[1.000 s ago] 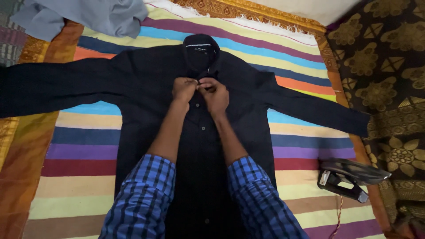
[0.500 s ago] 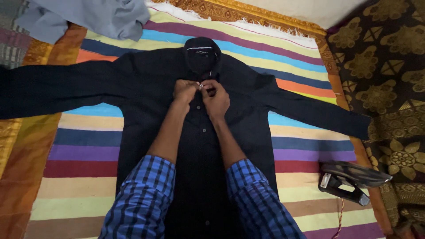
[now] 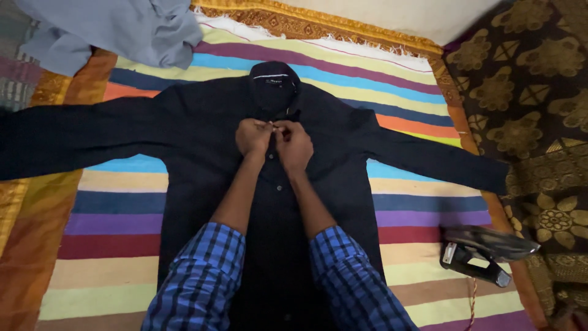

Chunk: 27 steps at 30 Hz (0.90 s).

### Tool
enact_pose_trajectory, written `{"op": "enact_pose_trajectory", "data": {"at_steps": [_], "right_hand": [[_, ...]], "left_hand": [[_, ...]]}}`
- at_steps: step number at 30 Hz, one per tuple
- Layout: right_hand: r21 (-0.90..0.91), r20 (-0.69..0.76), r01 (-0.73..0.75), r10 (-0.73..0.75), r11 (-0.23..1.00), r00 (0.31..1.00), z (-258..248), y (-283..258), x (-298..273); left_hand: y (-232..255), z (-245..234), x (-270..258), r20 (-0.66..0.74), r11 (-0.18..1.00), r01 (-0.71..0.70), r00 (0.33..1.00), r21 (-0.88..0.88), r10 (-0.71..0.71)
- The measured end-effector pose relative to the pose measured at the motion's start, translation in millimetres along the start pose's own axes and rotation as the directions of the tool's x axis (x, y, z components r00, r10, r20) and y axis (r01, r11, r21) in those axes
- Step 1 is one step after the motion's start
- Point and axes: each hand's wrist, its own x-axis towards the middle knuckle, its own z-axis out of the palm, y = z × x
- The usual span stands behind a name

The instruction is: The person irons a black long-sleeved shirt laid flat on a striped mat. They smooth the fabric, use an electric iron to press the front, back, and sleeves, and then button the shirt.

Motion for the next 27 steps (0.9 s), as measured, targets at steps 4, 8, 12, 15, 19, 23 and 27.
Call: {"op": "enact_pose_trajectory", "data": {"at_steps": [4,8,12,15,19,23,27], "right_hand": [[0.106,-0.046,-0.096,0.101,0.990,0.994,4,12,6],[0.185,-0.020,-0.167,0.174,0.968,0.985,11,28,20],[0.389,0.087,-0.074,0.044,0.918,0.995,22,28,30],[0.421,0.253,0.016,-0.134,0.907,0.958,20,27,30],[0.454,0.361,0.079,-0.264,0.888,0.894,-15,29,31],[0.396,0.203,0.125,-0.220,0.910,0.954,-69,64,30],[-0.079,-0.057,0.207,-0.211,0.975,0.976,-130,141,59]], "left_hand": [[-4,-4,8,-0.151,0.954,-0.300,0.942,0.020,0.299],[8,-16,15,-0.046,0.960,-0.281,0.959,-0.002,0.281],[16,-9,33,0.142,0.962,-0.203,0.963,-0.185,0.231],[1,-1,43,0.166,0.875,-0.423,0.870,-0.234,0.465],[-5,-29,15,0.151,0.747,-0.656,0.731,-0.108,0.665],[-21,-104,-26,0.146,0.535,-0.805,0.579,0.255,0.802],[-50,-171,-14,0.154,0.395,-0.652,0.619,0.646,0.770]]}}
